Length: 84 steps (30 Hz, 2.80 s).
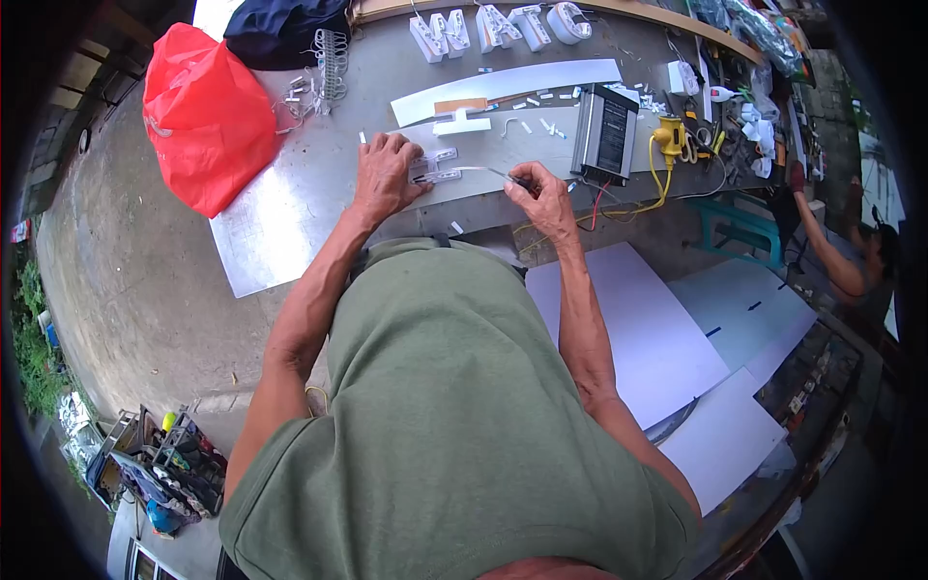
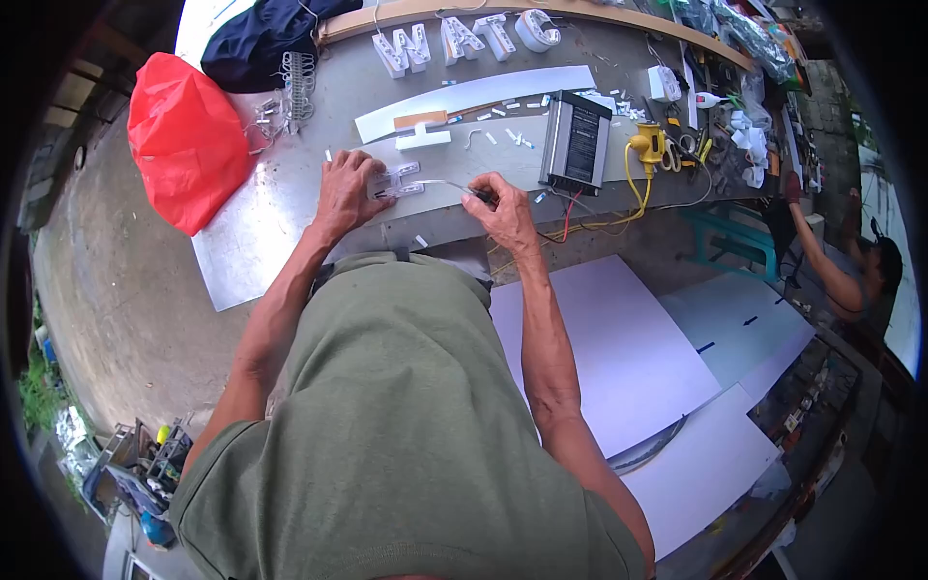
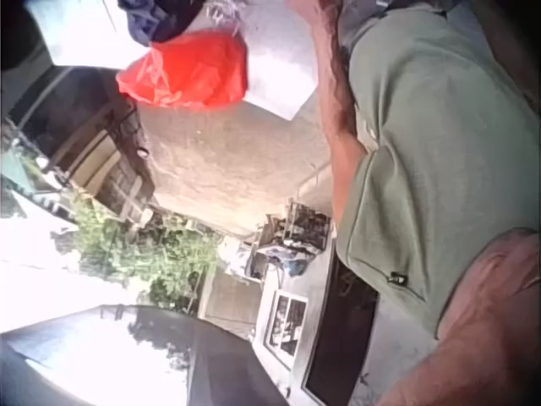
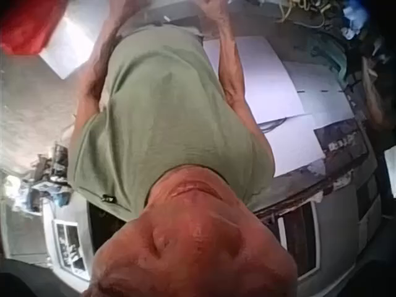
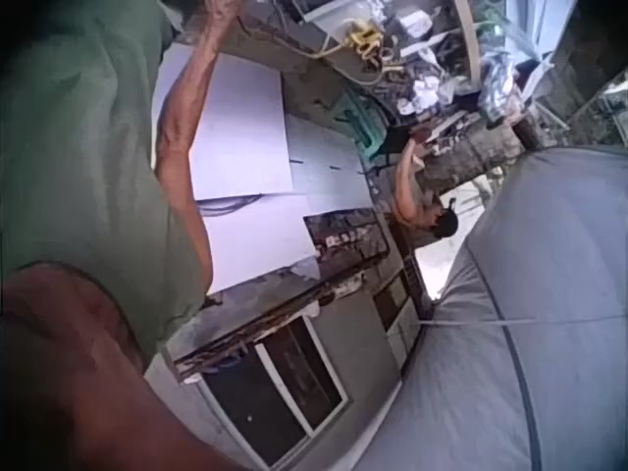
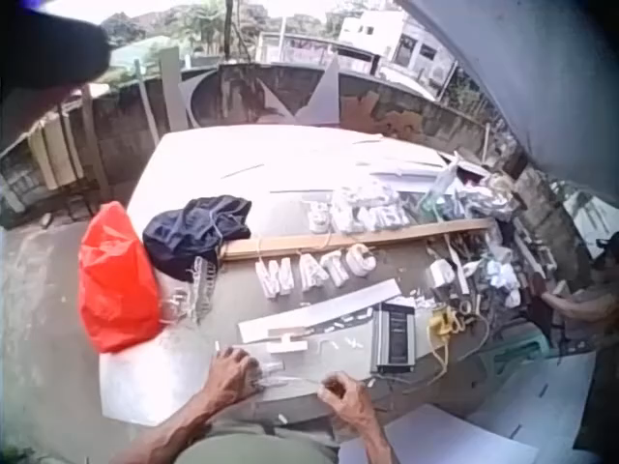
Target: Wiring and testing LED illuminated sign letters on a production workbench.
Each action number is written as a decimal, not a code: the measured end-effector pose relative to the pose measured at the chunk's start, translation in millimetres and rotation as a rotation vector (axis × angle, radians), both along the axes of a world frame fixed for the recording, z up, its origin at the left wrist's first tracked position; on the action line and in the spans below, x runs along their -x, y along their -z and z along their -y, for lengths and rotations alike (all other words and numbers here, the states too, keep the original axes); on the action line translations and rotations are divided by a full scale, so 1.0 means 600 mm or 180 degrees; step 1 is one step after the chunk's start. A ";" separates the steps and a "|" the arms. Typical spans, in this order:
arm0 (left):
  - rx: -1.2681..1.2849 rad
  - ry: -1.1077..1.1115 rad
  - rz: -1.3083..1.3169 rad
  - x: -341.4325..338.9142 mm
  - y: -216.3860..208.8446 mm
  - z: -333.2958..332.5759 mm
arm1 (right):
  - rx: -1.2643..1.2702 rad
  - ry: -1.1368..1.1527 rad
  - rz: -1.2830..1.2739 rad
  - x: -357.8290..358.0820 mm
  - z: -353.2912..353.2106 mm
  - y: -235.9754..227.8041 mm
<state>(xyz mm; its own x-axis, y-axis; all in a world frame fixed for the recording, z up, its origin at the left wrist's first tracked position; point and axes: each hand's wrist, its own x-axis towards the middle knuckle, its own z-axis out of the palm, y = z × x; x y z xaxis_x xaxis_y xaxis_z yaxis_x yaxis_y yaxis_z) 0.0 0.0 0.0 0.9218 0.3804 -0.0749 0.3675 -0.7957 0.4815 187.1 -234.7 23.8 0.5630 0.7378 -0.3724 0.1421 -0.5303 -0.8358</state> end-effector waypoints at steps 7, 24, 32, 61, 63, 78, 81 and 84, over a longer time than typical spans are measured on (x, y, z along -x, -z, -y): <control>0.0274 -0.0101 0.0462 0.019 0.013 -0.021 | -0.0132 0.0073 0.1173 -0.048 -0.002 0.026; 0.3596 -0.1205 0.0794 0.087 -0.002 -0.016 | -0.0668 -0.0316 0.2287 -0.066 -0.064 0.016; 0.4116 -0.0895 0.1190 0.008 -0.061 -0.036 | -0.0914 -0.0871 0.1541 -0.069 -0.126 -0.012; 0.1666 -0.1585 0.0705 -0.067 -0.027 0.040 | -0.0731 -0.1506 0.2468 -0.136 -0.160 -0.030; 0.0611 -0.1305 0.1223 -0.079 -0.021 0.032 | -0.0732 -0.1493 0.2478 -0.141 -0.164 -0.029; 0.0357 -0.1348 0.0118 -0.144 -0.055 0.075 | -0.0403 -0.0736 0.1932 -0.136 -0.136 -0.035; 0.0771 -0.1474 -0.0004 -0.149 -0.047 0.097 | -0.0311 -0.0812 0.1836 -0.117 -0.131 -0.032; 0.1495 -0.1648 0.0221 -0.140 -0.019 0.112 | -0.0219 -0.0873 0.1835 -0.097 -0.129 -0.031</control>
<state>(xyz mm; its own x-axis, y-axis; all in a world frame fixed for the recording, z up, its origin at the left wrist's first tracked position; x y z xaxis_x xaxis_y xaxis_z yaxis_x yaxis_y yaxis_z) 83.8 -67.1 11.6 0.6396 0.7134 -0.2865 0.5989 -0.2287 0.7675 245.4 -157.6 42.5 0.4462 0.8948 -0.0127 0.7017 -0.3587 -0.6156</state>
